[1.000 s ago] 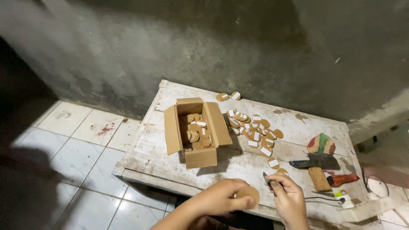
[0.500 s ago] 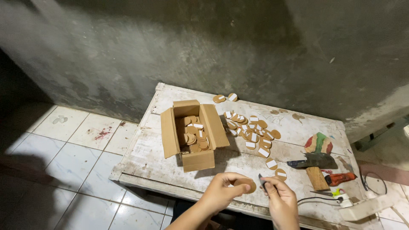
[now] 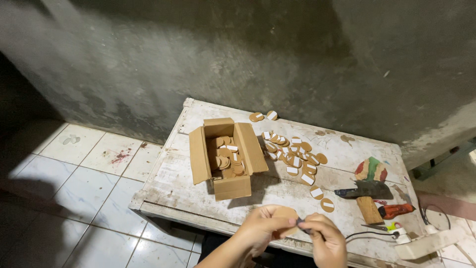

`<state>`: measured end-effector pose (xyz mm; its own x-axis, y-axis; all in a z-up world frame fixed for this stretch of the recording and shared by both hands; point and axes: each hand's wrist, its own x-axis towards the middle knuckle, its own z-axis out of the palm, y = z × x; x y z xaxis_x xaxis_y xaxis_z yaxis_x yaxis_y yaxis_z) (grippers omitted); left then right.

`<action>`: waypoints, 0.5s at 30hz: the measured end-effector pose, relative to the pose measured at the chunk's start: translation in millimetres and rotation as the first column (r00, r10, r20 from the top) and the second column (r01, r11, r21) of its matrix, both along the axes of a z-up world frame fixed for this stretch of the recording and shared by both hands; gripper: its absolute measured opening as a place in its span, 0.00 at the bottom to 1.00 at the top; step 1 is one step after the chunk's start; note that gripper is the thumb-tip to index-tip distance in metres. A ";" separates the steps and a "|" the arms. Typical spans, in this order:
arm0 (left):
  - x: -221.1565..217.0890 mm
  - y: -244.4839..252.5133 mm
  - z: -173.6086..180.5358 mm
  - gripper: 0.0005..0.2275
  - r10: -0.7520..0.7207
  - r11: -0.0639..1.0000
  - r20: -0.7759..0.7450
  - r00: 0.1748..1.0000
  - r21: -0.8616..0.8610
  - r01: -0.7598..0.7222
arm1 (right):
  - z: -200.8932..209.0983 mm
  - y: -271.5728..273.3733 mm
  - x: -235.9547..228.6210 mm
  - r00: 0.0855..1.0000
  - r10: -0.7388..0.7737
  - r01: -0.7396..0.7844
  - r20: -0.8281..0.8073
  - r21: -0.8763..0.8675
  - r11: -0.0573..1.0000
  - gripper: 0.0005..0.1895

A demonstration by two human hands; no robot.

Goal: The person applies small white adhesive strips to circular cardboard pieces using a handheld tool and places the finished pieces into a cardboard box.

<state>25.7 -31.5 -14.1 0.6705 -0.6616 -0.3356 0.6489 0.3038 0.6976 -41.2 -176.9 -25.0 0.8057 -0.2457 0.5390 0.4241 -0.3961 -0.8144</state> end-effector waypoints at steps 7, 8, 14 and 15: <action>-1.8 4.9 0.8 0.04 -0.072 0.996 -0.003 0.997 -0.051 0.072 | 4.2 -3.3 5.0 0.992 0.062 -0.072 -0.110 -0.093 0.993 0.10; -3.4 4.3 -0.6 0.04 -0.073 0.996 -0.002 0.997 -0.052 0.073 | 4.7 -5.0 6.2 0.992 0.061 -0.071 -0.110 -0.094 0.993 0.10; -5.0 6.2 1.8 0.05 -0.126 0.989 -0.052 0.991 0.076 0.129 | 0.3 -18.1 1.7 0.975 -0.056 0.068 -0.213 0.050 0.996 0.09; -3.9 7.4 0.7 0.06 -0.109 0.992 -0.044 0.993 0.058 0.112 | 2.1 -17.2 -0.1 0.993 0.024 -0.017 -0.118 0.058 0.998 0.09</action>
<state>21.7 -24.2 -13.4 0.5796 -0.7085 -0.4026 0.7042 0.1868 0.6850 -41.3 -194.1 -22.9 0.8682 -0.2562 0.4250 0.3305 -0.3403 -0.8803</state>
